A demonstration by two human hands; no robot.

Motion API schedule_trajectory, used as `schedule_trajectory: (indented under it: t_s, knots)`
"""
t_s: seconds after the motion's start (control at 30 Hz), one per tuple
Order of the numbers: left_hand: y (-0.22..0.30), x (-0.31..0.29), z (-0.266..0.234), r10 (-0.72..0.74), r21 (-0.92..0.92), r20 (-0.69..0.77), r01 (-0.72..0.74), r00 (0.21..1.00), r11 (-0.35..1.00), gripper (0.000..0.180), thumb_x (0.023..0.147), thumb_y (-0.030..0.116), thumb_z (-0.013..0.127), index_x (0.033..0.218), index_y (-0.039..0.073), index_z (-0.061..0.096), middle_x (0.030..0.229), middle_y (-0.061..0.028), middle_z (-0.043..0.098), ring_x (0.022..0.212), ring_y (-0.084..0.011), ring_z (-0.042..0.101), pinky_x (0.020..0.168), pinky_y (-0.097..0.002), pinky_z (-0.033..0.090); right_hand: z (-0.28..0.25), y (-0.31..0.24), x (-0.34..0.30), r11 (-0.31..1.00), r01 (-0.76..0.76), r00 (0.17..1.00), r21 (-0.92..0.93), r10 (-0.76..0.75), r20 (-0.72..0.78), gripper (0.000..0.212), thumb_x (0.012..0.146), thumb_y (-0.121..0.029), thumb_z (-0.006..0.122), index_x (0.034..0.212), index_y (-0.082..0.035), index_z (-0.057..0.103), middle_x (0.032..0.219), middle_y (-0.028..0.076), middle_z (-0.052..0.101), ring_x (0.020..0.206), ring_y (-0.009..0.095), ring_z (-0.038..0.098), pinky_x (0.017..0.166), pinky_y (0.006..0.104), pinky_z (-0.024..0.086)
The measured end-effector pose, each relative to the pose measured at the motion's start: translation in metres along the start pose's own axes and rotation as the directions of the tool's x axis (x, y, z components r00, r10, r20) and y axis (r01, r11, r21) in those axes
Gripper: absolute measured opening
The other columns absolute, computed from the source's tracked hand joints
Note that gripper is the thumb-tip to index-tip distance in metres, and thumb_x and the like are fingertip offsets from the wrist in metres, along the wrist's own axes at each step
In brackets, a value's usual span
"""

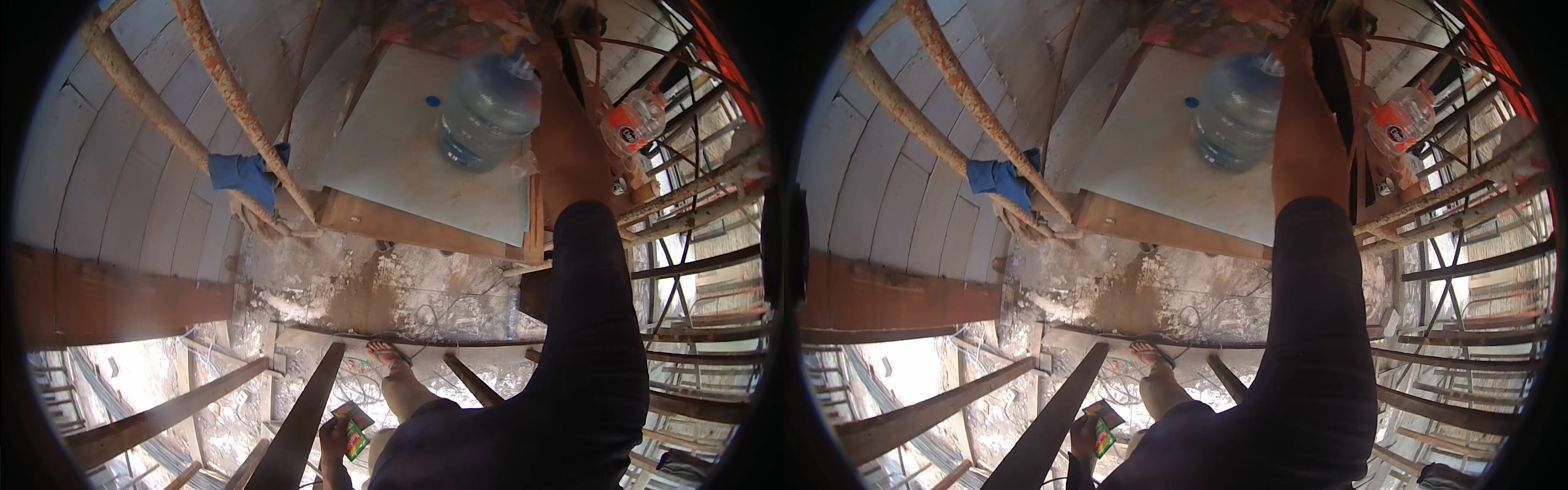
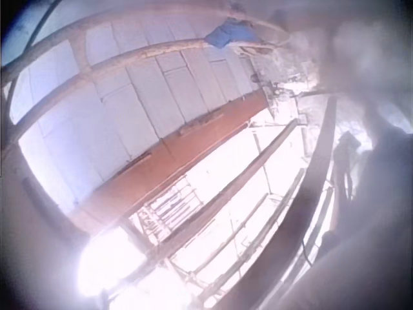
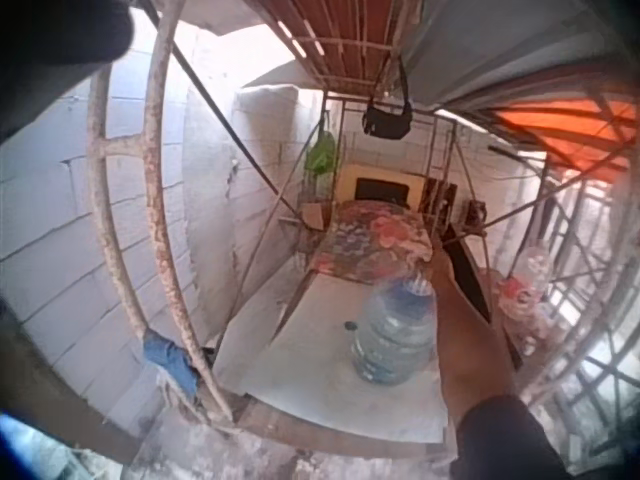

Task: The person walks through a construction site carrying drink packets, picks up a hammer from a workbench, enters a utility room to retrieve a bag of ice from a freezer, and uses the hammer to break the ice before putting it into a cup with the packet powder.

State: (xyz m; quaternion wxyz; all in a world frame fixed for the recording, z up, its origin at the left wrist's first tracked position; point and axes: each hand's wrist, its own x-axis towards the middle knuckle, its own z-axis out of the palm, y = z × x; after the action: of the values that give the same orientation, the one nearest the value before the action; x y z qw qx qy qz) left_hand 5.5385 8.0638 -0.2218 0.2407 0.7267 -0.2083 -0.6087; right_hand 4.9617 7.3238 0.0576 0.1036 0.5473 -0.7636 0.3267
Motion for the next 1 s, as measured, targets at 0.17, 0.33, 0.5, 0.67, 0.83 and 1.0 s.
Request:
schedule_trajectory:
  t_s: [0.17,0.33,0.5,0.67,0.83,1.0]
  knots:
    - [0.054,-0.021,0.013,0.127,0.025,-0.153,-0.124,0.980,0.992,0.029,0.092,0.023,0.060,0.088,-0.003,0.071,0.068,-0.0014,0.064,0.062,-0.0078,0.054,0.057,-0.0290,0.043,0.003,-0.022,0.011,1.000,-0.018,0.956,0.026,0.025,-0.291,0.065,0.076,-0.051,0.070,0.124,-0.008,0.062,0.123,0.019,0.063,0.114,0.039,0.061,0.094,0.0483,0.050]
    - [0.119,-0.032,0.015,0.123,-0.177,-0.106,-0.141,0.987,0.974,0.026,0.099,0.025,0.058,0.095,0.001,0.070,0.076,-0.0001,0.063,0.066,-0.0043,0.052,0.059,-0.0243,0.041,-0.054,-0.063,-0.010,0.882,0.453,0.621,0.130,-0.207,-0.756,0.051,0.083,-0.037,0.069,0.116,0.002,0.062,0.108,0.017,0.064,0.097,0.035,0.063,0.086,0.0462,0.051]
    - [0.184,-0.022,0.048,0.279,-0.271,-0.165,-0.315,0.946,0.910,0.029,0.101,0.028,0.057,0.094,0.002,0.067,0.077,0.0025,0.060,0.069,-0.0025,0.048,0.060,-0.0217,0.038,-0.061,-0.110,-0.227,-0.106,-0.242,0.969,0.965,0.026,0.246,0.028,0.087,-0.019,0.059,0.110,-0.003,0.062,0.103,0.011,0.063,0.088,0.028,0.063,0.085,0.0421,0.053]
    - [0.234,-0.016,0.050,0.322,-0.546,-0.113,-0.330,0.940,0.770,0.029,0.102,0.029,0.057,0.096,0.003,0.066,0.077,0.0034,0.062,0.067,-0.0005,0.051,0.059,-0.0213,0.042,-0.029,-0.110,-0.448,0.025,-0.941,0.320,0.337,-0.259,0.911,0.042,0.093,-0.046,0.061,0.093,-0.005,0.065,0.082,0.009,0.065,0.064,0.023,0.062,0.068,0.0402,0.052]
    - [0.224,-0.015,0.040,0.395,-0.458,-0.032,-0.365,0.918,0.811,0.029,0.103,0.027,0.055,0.105,0.000,0.066,0.088,0.0006,0.067,0.073,-0.0016,0.057,0.064,-0.0209,0.047,-0.061,-0.162,-0.551,0.457,-0.754,0.148,0.471,-0.581,0.800,0.047,0.082,-0.043,0.077,0.105,-0.003,0.070,0.091,0.002,0.067,0.076,0.010,0.061,0.069,0.0254,0.048]
    - [0.210,-0.011,0.034,0.371,-0.475,-0.062,-0.354,0.927,0.805,0.031,0.104,0.025,0.054,0.120,0.000,0.063,0.099,-0.0017,0.069,0.083,-0.0042,0.060,0.073,-0.0206,0.049,-0.058,-0.168,-0.551,0.701,-0.622,-0.087,0.348,-0.503,0.860,0.037,0.080,-0.033,0.079,0.099,-0.002,0.074,0.086,0.000,0.068,0.080,0.008,0.058,0.074,0.0253,0.044]
